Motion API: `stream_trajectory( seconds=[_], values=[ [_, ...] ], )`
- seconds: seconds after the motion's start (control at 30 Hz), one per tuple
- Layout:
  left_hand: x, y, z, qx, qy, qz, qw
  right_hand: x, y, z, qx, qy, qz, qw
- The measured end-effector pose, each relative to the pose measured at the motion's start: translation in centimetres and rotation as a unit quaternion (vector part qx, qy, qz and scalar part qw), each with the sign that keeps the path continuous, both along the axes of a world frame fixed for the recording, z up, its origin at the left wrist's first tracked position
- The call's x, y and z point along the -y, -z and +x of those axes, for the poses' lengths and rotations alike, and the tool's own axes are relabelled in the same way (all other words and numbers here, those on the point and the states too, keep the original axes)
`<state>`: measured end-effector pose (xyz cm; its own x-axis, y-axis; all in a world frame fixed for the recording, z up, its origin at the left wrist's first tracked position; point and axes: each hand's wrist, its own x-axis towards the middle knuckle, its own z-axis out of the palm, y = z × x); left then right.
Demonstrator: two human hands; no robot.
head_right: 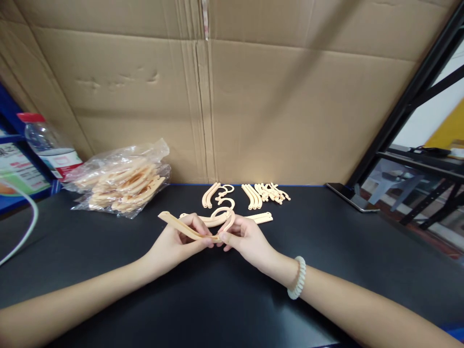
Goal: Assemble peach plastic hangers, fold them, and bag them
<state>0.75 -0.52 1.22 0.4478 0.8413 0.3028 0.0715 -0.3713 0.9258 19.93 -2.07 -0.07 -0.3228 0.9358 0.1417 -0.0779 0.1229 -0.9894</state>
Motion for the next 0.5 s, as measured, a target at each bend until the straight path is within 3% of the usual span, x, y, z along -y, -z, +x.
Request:
stream_trajectory(
  seconds=[0.33,0.5],
  values=[
    [-0.5,0.5,0.2,0.071,0.0,-0.115,0.991,0.0,0.0,0.2,0.037,0.046,0.034,0.998],
    [0.0,0.6,0.9,0.108,-0.043,-0.16,0.98,-0.1,0.0,0.3,0.028,0.053,0.043,0.997]
  ],
)
